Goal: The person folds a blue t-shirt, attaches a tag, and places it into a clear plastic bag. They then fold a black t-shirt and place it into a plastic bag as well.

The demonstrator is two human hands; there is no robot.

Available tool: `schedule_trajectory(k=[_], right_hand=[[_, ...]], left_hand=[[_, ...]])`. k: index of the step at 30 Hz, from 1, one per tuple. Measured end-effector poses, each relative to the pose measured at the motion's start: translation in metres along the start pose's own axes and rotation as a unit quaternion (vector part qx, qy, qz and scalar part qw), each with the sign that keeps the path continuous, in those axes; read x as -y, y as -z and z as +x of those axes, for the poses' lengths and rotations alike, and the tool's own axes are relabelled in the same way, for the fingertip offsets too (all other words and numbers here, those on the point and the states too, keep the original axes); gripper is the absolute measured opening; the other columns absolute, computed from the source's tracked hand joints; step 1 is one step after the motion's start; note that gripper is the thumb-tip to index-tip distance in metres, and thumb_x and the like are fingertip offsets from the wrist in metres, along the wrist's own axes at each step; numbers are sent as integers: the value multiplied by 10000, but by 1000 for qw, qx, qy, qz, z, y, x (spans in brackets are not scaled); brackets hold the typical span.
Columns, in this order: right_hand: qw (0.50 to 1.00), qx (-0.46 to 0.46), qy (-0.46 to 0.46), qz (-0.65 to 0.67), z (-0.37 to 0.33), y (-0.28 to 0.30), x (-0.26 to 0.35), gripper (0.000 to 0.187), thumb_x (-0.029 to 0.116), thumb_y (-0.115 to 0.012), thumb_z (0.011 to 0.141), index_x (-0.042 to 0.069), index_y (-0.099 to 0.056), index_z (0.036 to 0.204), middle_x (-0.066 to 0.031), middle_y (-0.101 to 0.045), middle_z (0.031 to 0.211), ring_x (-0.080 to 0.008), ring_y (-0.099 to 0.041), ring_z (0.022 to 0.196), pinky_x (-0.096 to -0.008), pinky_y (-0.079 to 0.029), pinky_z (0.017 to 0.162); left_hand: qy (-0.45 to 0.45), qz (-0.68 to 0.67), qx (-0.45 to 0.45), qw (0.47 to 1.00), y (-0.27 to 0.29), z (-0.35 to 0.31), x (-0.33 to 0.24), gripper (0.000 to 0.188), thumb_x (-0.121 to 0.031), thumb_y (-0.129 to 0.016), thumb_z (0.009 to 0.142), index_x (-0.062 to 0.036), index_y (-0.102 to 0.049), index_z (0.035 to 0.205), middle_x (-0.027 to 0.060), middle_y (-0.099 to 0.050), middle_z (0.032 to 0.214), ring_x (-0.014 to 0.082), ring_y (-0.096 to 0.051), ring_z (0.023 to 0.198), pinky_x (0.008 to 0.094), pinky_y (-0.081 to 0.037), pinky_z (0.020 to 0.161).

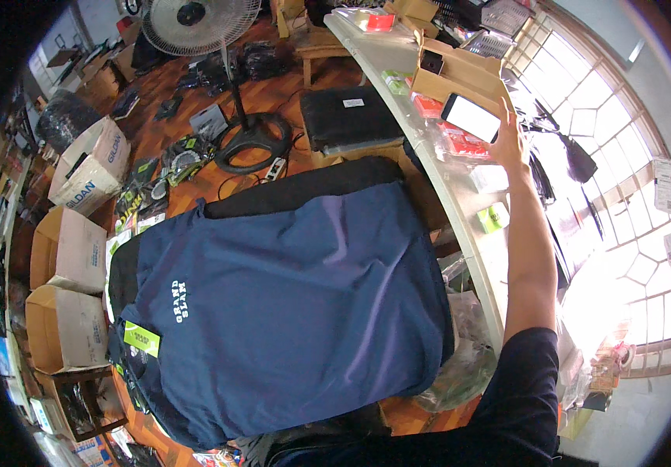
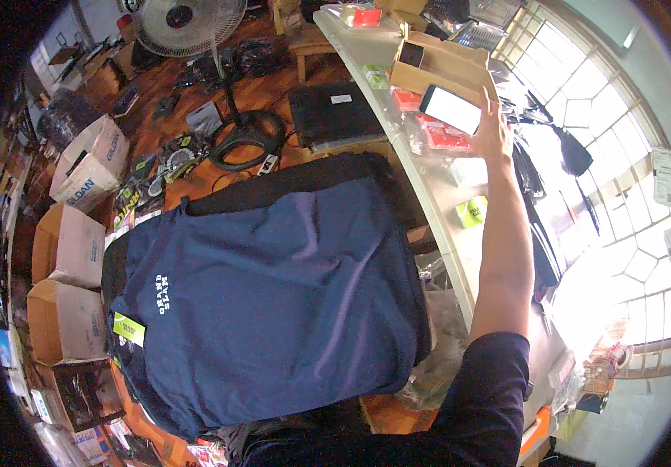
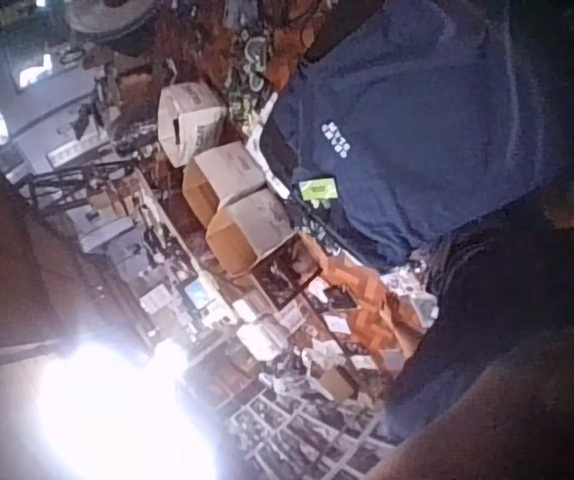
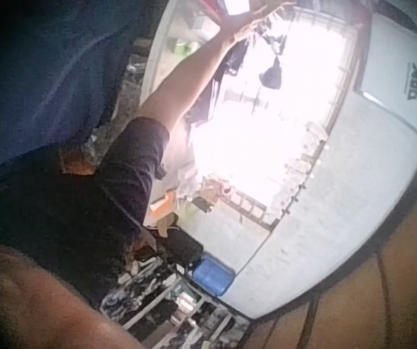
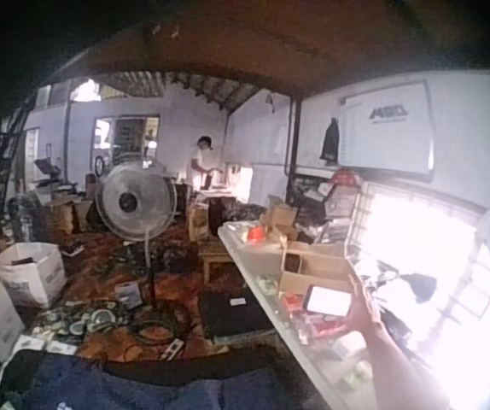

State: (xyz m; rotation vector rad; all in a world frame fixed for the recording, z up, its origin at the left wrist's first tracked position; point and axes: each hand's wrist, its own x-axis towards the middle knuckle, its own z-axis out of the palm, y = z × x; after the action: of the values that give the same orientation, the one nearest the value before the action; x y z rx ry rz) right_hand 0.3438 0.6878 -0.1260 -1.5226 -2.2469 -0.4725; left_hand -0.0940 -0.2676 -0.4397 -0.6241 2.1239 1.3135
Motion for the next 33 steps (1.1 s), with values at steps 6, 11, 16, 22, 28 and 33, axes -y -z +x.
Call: schedule_trajectory(k=[6, 11, 16, 22, 28, 33], right_hand=[[997, 24, 5, -79, 9, 11, 11, 1144, 425, -961, 674, 180, -371, 1623, -99, -435, 1542, -339, -501, 1372, -642, -473, 1085], [992, -5, 11, -128, 8, 2, 10, 1060, 332, -965, 655, 139, -436, 1553, -90, -413, 1558, -329, -479, 1388, -632, -466, 1088], [994, 8, 66, -81, 12, -10, 1, 1104, 230, -917, 704, 150, -319, 1629, -109, -465, 1459, -325, -436, 1417, -616, -353, 1154], [994, 34, 77, -71, 9, -9, -3, 1114, 204, -883, 715, 179, -284, 1654, -125, -455, 1444, -315, -420, 1437, -616, -321, 1177], [994, 30, 83, -70, 5, -4, -6, 1153, 273, -906, 715, 192, -271, 1675, -116, -458, 1460, -300, -415, 1448, -605, -328, 1164], [993, 58, 70, -73, -3, 3, -4, 1144, 291, -908, 744, 196, -260, 1682, -112, -463, 1522, -293, -395, 1486, -599, -324, 1176]], left_hand=[[4, -4, 3, 1000, -3, 3, 4, 402, -309, -617, 1078, -26, -631, 1363, 97, -713, 1204, 198, -681, 1054, 331, -532, 852], [5, -6, 1, 1000, -4, 1, 3, 395, -305, -616, 1078, -26, -635, 1357, 95, -714, 1197, 196, -682, 1046, 330, -532, 847], [8, -1, 1, 1000, -8, -1, -1, 389, -302, -616, 1079, -26, -639, 1352, 92, -715, 1190, 194, -683, 1038, 329, -532, 843], [10, 4, 1, 1000, -11, -2, 0, 381, -298, -615, 1079, -26, -643, 1345, 89, -717, 1182, 192, -685, 1028, 327, -531, 837], [15, 3, -3, 1000, -9, -2, 6, 374, -294, -615, 1079, -26, -647, 1339, 86, -719, 1174, 189, -686, 1018, 326, -531, 832], [19, 7, -1, 1000, 0, -7, 13, 368, -290, -614, 1080, -27, -651, 1333, 83, -720, 1168, 188, -687, 1010, 325, -531, 827]])
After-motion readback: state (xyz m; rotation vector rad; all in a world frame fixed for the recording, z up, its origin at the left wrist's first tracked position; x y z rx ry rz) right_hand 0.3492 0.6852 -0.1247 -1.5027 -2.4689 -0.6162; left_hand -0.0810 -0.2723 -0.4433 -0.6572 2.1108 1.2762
